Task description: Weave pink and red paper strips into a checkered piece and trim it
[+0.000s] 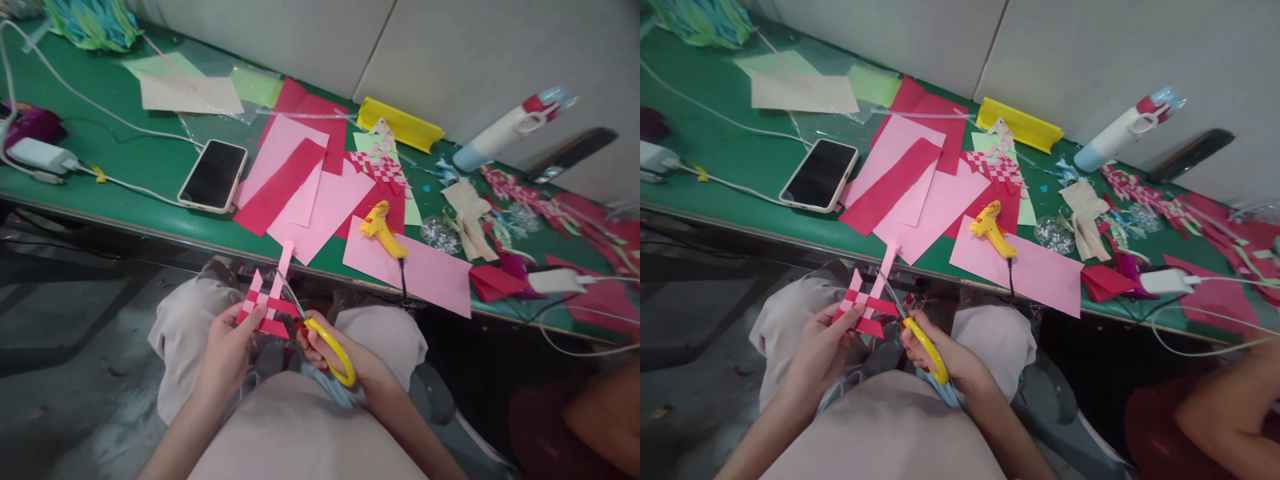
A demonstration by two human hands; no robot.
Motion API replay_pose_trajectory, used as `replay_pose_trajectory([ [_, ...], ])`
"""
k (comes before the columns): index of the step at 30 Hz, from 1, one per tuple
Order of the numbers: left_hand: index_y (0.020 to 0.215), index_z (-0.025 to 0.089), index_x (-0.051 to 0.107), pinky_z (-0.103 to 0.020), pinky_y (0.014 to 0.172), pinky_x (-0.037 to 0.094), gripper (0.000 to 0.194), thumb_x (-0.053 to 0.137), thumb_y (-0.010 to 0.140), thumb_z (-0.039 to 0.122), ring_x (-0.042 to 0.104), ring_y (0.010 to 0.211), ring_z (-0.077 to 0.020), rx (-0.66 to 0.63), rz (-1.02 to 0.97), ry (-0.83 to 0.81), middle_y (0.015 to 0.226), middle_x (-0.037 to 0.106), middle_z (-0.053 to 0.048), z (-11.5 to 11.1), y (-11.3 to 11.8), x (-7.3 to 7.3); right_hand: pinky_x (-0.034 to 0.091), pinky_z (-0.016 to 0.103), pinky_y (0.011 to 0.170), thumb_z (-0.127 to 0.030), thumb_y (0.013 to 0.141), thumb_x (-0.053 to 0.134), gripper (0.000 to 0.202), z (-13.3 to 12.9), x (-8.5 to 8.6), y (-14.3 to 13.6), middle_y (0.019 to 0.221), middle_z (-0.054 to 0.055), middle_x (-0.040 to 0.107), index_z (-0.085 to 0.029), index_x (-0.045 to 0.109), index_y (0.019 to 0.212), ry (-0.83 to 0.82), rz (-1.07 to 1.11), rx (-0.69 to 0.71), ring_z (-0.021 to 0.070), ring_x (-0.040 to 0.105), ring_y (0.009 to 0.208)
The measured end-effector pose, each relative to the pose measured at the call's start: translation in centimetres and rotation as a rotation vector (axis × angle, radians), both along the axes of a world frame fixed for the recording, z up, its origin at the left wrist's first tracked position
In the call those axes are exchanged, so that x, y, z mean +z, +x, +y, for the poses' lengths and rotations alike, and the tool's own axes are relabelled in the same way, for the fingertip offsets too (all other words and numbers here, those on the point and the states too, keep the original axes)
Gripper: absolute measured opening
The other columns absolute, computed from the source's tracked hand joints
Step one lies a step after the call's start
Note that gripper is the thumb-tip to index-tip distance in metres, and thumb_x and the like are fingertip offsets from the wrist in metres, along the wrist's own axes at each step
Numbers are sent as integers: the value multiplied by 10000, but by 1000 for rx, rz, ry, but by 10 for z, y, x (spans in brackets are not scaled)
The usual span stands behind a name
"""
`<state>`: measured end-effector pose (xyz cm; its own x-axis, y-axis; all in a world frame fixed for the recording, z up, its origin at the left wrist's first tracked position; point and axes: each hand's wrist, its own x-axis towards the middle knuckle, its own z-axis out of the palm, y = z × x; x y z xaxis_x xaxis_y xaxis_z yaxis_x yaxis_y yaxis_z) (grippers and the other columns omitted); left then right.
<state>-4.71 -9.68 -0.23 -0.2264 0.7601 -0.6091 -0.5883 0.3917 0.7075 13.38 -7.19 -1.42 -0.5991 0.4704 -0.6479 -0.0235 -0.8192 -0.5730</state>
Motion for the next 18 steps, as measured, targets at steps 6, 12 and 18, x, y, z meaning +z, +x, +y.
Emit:
replay_pose_trajectory([
  [6, 718, 139, 710, -145, 476, 391, 298, 827, 605, 389, 502, 510, -71, -10, 32, 0, 603, 645, -19, -2, 0, 0, 144, 249, 450, -501, 773, 659, 364, 1, -3, -1, 719, -36, 423, -244, 408, 826, 6, -17, 0, 68, 269, 501],
  [12, 686, 143, 700, -168, 429, 365, 322, 844, 559, 402, 471, 467, -78, 4, 35, -20, 570, 629, -11, -1, 3, 3, 129, 249, 453, -470, 813, 632, 316, 0, -8, 0, 723, -41, 419, -253, 406, 850, -10, 20, 12, 64, 271, 492],
  [18, 689, 142, 694, -163, 433, 359, 324, 845, 558, 398, 473, 464, -72, 2, 26, -28, 575, 637, -9, -2, 2, 2, 144, 238, 438, -471, 769, 656, 338, 0, -4, -2, 695, -53, 416, -246, 409, 823, -37, -3, 8, 63, 264, 482],
])
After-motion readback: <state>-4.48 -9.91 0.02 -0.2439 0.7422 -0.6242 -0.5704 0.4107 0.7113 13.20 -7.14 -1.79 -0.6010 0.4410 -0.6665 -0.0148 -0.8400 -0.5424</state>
